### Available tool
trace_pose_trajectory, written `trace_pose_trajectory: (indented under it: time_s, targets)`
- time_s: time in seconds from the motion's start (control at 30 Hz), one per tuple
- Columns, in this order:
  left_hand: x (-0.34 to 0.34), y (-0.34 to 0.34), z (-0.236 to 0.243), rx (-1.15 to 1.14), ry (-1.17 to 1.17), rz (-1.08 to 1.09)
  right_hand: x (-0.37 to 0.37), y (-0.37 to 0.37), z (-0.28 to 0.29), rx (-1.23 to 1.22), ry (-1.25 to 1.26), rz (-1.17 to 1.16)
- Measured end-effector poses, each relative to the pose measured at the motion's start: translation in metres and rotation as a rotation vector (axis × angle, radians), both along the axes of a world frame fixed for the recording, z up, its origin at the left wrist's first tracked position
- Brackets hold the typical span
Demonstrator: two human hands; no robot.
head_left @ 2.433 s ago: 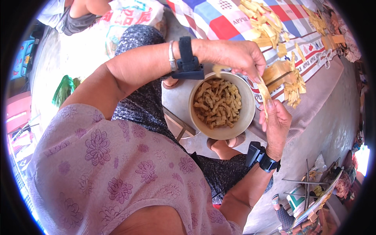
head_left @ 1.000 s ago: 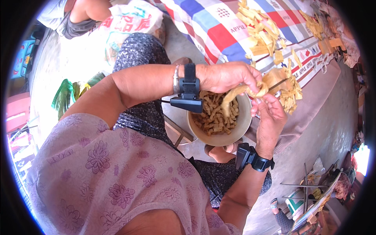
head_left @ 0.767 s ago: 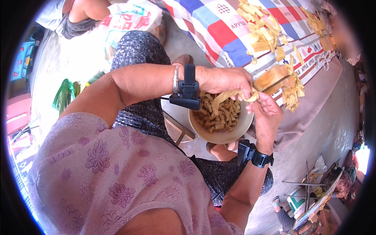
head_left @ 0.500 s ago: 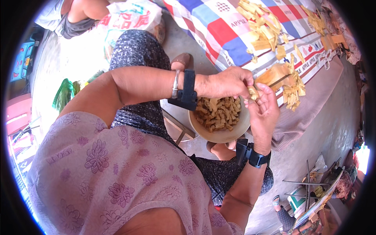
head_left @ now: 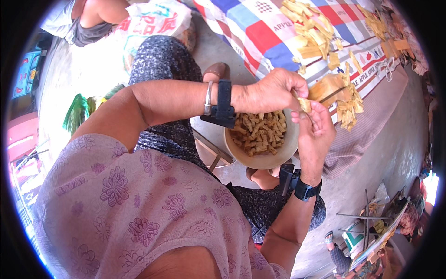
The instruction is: The person strips small pieces of wood or plant matter from a larger section by hand, placing the processed pieces into a bowl and the waste onto the table.
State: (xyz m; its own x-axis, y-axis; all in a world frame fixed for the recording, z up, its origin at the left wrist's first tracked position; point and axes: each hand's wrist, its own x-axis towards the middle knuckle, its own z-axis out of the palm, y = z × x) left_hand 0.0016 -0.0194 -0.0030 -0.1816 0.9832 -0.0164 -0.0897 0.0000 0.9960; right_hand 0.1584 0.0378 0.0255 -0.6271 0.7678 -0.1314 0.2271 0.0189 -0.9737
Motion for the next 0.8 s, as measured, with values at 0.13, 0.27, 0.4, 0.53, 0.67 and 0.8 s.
trace_pose_trajectory:
  time_s: [0.13,0.27,0.4,0.53,0.67,0.8]
  targets:
    - [-0.001,-0.002,0.007,-0.032,-0.115,-0.067,0.004,0.002,-0.009,0.039,0.024,-0.015]
    - [0.001,-0.002,0.006,-0.072,-0.340,-0.130,0.006,0.004,-0.016,0.059,0.028,-0.009]
    - [0.003,-0.005,-0.004,-0.088,-0.463,-0.155,0.010,0.006,-0.025,0.097,-0.035,-0.051]
    - [0.003,-0.004,-0.014,-0.132,-0.448,-0.054,0.012,0.005,-0.030,0.310,-0.134,-0.061]
    - [0.002,-0.006,-0.019,-0.141,-0.571,-0.137,0.009,0.002,-0.032,0.422,-0.143,-0.039]
    - [-0.001,-0.006,-0.026,-0.149,-0.447,-0.183,0.010,0.000,-0.035,0.441,-0.134,-0.029]
